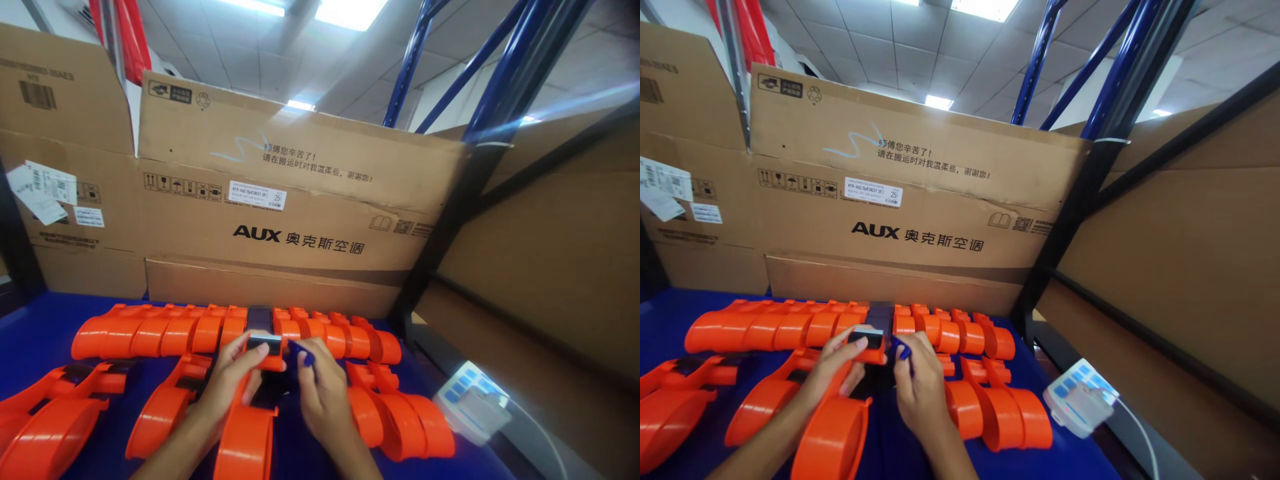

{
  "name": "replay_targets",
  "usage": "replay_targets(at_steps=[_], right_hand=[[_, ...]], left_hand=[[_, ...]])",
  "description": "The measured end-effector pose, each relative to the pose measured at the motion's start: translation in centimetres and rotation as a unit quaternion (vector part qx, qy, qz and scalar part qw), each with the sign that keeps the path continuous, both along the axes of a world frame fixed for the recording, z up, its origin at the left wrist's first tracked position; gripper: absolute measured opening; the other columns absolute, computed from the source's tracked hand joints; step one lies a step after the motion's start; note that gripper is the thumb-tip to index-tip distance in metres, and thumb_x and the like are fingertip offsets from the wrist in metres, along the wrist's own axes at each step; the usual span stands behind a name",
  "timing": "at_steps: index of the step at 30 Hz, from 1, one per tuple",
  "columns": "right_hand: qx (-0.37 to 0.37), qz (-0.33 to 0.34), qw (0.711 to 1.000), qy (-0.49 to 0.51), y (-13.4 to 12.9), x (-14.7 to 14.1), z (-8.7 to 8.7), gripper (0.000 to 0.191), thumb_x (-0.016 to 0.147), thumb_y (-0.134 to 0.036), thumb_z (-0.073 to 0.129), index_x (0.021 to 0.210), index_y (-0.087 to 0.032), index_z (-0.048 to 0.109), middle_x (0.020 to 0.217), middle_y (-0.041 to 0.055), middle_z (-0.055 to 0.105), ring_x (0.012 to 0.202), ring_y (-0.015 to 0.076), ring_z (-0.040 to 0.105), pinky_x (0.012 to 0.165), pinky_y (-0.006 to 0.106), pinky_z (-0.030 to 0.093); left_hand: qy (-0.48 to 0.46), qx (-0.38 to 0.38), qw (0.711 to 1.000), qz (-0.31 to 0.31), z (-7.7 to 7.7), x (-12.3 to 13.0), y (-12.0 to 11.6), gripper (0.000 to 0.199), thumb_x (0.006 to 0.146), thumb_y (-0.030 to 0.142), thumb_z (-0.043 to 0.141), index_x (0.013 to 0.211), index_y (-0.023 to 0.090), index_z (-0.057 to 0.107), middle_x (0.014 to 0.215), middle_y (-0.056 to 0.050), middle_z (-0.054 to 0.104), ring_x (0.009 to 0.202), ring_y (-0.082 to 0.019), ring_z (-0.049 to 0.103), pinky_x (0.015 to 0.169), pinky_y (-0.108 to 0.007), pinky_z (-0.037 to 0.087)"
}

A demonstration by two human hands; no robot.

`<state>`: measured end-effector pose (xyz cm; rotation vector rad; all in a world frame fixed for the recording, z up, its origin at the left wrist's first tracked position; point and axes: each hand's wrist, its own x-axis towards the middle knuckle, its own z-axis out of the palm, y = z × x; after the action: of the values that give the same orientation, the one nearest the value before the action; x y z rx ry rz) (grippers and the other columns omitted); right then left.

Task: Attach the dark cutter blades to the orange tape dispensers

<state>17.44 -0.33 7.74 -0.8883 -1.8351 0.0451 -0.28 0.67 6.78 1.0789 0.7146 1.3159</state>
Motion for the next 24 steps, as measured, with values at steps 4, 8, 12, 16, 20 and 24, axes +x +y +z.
replay_targets(at_steps=[4, 8, 12, 16, 20, 24], right_hand=[[-0.013, -0.050, 0.998, 0.045, 0.3, 0.7, 0.5, 0.022, 0.104, -0.021, 0.046, 0.102, -0.020, 0.068, 0.088, 0.0064, 0.067, 0.080, 0.0221, 0.064, 0.073, 0.034, 0.051], [-0.042, -0.092, 0.994, 0.038, 0.7, 0.8, 0.6, 0.017, 0.100, -0.023, 0.053, 0.104, -0.021, 0.070, 0.096, 0.0076, 0.073, 0.087, 0.0243, 0.067, 0.077, 0.036, 0.053], [-0.049, -0.101, 0.994, 0.012, 1.1, 1.0, 0.3, 0.019, 0.094, -0.018, 0.058, 0.107, -0.022, 0.070, 0.102, 0.0084, 0.075, 0.094, 0.0270, 0.069, 0.082, 0.039, 0.055], [-0.048, -0.102, 0.994, -0.005, 1.2, 1.2, 0.1, 0.022, 0.092, -0.017, 0.059, 0.110, -0.022, 0.070, 0.107, 0.0092, 0.076, 0.100, 0.0286, 0.069, 0.084, 0.041, 0.056], [-0.057, -0.102, 0.993, 0.000, 1.2, 1.2, 0.2, 0.023, 0.093, -0.018, 0.058, 0.112, -0.022, 0.069, 0.111, 0.0101, 0.074, 0.098, 0.0278, 0.069, 0.080, 0.040, 0.056], [-0.068, -0.098, 0.993, -0.001, 1.1, 1.3, 0.4, 0.030, 0.087, -0.009, 0.053, 0.109, -0.021, 0.070, 0.106, 0.0089, 0.073, 0.091, 0.0261, 0.068, 0.077, 0.038, 0.055]], left_hand=[[-0.012, -0.012, 1.000, 0.022, 0.4, -0.2, 0.0, 0.026, 0.088, 0.043, 0.073, 0.091, 0.019, 0.062, 0.036, 0.011, 0.041, 0.035, -0.007, 0.027, 0.043, -0.022, 0.019], [-0.012, -0.019, 0.999, 0.046, 0.7, -0.1, -0.1, 0.027, 0.086, 0.042, 0.074, 0.089, 0.019, 0.061, 0.038, 0.011, 0.040, 0.036, -0.006, 0.026, 0.043, -0.022, 0.019], [-0.004, -0.024, 0.998, 0.054, 0.6, 0.0, 0.0, 0.027, 0.086, 0.043, 0.074, 0.092, 0.018, 0.063, 0.038, 0.011, 0.041, 0.036, -0.007, 0.028, 0.043, -0.023, 0.020], [0.006, -0.027, 0.998, 0.055, 0.2, -0.1, 0.3, 0.031, 0.084, 0.046, 0.075, 0.091, 0.019, 0.063, 0.038, 0.010, 0.041, 0.036, -0.008, 0.029, 0.042, -0.024, 0.021], [0.025, -0.035, 0.998, 0.047, 0.2, -0.1, 0.4, 0.032, 0.085, 0.048, 0.074, 0.092, 0.019, 0.061, 0.039, 0.010, 0.041, 0.037, -0.008, 0.031, 0.044, -0.024, 0.023], [0.035, -0.025, 0.998, 0.047, 0.4, -0.1, 0.2, 0.031, 0.087, 0.047, 0.072, 0.095, 0.019, 0.061, 0.040, 0.011, 0.040, 0.038, -0.008, 0.030, 0.044, -0.024, 0.022]])
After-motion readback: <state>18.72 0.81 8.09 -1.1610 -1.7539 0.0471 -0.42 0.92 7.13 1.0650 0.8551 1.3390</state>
